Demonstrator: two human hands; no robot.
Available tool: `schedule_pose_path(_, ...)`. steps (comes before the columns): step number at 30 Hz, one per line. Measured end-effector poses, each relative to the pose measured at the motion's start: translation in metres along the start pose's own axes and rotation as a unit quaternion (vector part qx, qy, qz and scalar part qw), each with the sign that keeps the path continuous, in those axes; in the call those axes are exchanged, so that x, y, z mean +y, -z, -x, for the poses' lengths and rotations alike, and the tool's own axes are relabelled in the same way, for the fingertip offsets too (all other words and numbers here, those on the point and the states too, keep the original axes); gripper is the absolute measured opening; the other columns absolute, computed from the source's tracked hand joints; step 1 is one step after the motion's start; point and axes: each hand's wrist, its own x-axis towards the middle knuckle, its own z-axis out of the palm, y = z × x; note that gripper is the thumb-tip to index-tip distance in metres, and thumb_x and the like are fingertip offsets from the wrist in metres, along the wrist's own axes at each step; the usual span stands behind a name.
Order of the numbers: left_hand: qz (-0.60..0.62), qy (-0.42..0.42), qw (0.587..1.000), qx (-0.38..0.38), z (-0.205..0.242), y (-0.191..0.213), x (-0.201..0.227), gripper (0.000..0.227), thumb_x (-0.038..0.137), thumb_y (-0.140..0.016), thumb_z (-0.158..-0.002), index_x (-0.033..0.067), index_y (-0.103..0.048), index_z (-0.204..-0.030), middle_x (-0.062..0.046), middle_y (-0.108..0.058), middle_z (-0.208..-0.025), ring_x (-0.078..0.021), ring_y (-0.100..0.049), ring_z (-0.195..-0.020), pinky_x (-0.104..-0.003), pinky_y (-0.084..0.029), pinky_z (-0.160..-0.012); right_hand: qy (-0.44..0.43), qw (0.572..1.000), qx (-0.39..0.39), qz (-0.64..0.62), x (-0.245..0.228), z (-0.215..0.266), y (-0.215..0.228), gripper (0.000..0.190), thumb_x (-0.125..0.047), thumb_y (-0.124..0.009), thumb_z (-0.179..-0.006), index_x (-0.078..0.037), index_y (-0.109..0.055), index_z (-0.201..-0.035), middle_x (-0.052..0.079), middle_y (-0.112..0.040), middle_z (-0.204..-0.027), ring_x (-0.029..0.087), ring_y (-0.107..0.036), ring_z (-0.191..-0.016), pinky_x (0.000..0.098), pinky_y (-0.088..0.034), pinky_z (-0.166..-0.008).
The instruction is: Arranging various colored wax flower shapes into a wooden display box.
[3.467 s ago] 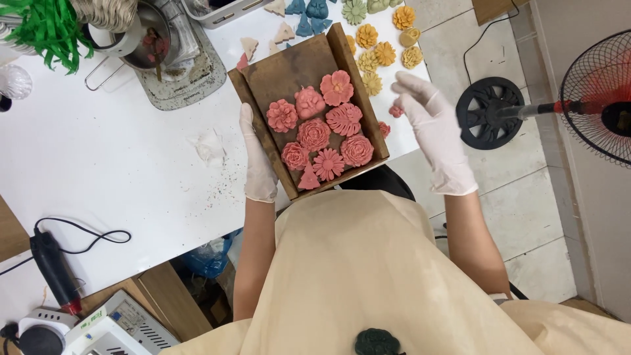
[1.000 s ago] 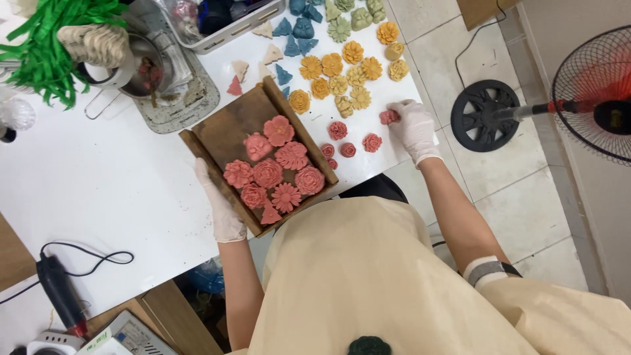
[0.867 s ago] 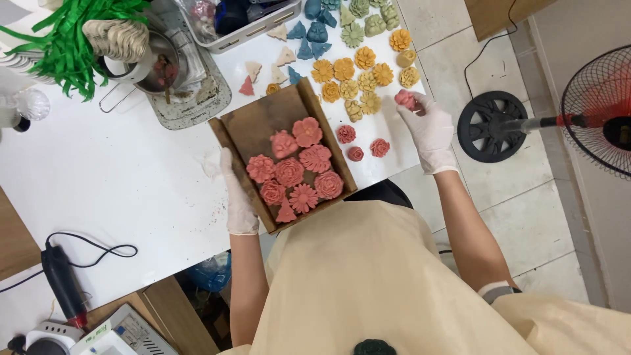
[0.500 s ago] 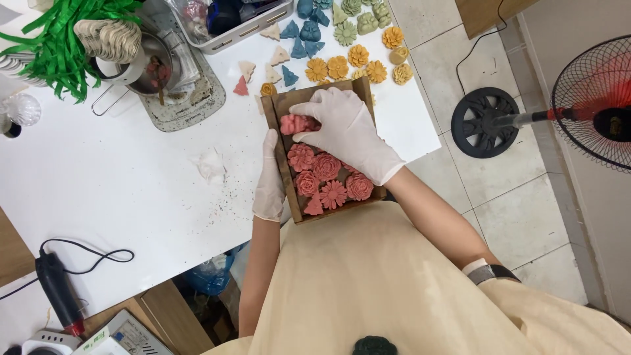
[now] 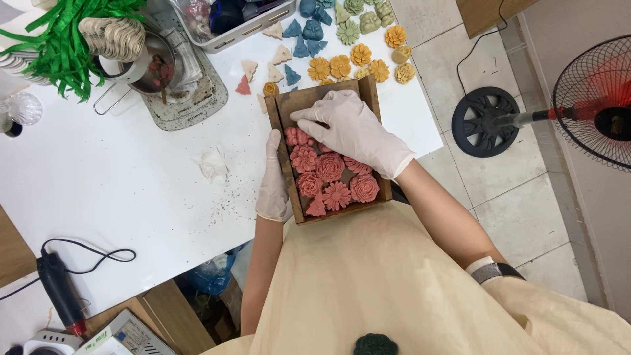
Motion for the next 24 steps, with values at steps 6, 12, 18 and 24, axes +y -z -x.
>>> schedule_pose_path(6, 0.005, 0.023, 0.998, -0.058, 0.014, -0.024, 0.008, 0.074, 0.064, -0.041, -0.098, 0.0089, -0.052, -0.146, -0.011, -0.063, -0.141, -0.0244, -0.064, -0.127, -0.044, -0.051, -0.111, -0.066, 0.991, 0.015, -0.116, -0.006, -0.001, 0.022, 0.030, -0.033, -0.059, -0.103, -0.019, -0.077, -0.122, 0.003, -0.075, -0.115, 0.026, -0.062, -0.107, 0.0364, -0.047, -0.098)
schedule_pose_path(12, -0.033, -0.012, 0.999, -0.028, -0.020, 0.020, -0.006, 0.076, 0.065, -0.046, -0.098, 0.0065, -0.053, -0.146, -0.012, -0.063, -0.138, -0.0245, -0.064, -0.123, -0.042, -0.052, -0.110, 0.002, 0.998, -0.027, -0.057, 0.001, 0.005, 0.015, 0.028, -0.034, -0.057, -0.104, -0.022, -0.080, -0.116, -0.001, -0.079, -0.111, 0.022, -0.063, -0.106, 0.0368, -0.036, -0.114)
schedule_pose_path(18, -0.025, -0.029, 0.999, 0.012, -0.024, 0.055, -0.005, 0.080, 0.068, -0.050, -0.094, 0.0056, -0.054, -0.144, -0.012, -0.063, -0.137, -0.0250, -0.064, -0.123, -0.043, -0.052, -0.110, -0.033, 0.968, 0.179, -0.171, 0.021, 0.028, 0.052, 0.026, -0.020, -0.055, -0.112, -0.012, -0.071, -0.131, 0.006, -0.074, -0.128, 0.024, -0.062, -0.122, 0.0376, -0.044, -0.113)
schedule_pose_path(24, -0.066, -0.127, 0.982, 0.124, -0.004, 0.064, 0.013, 0.080, 0.067, -0.054, -0.091, 0.0096, -0.052, -0.147, -0.006, -0.060, -0.146, -0.0212, -0.059, -0.132, -0.038, -0.047, -0.114, -0.343, 0.936, 0.051, -0.052, 0.129, 0.099, 0.000, 0.052, -0.019, -0.072, -0.085, -0.017, -0.067, -0.137, 0.014, -0.066, -0.129, 0.029, -0.064, -0.114, 0.0390, -0.051, -0.099)
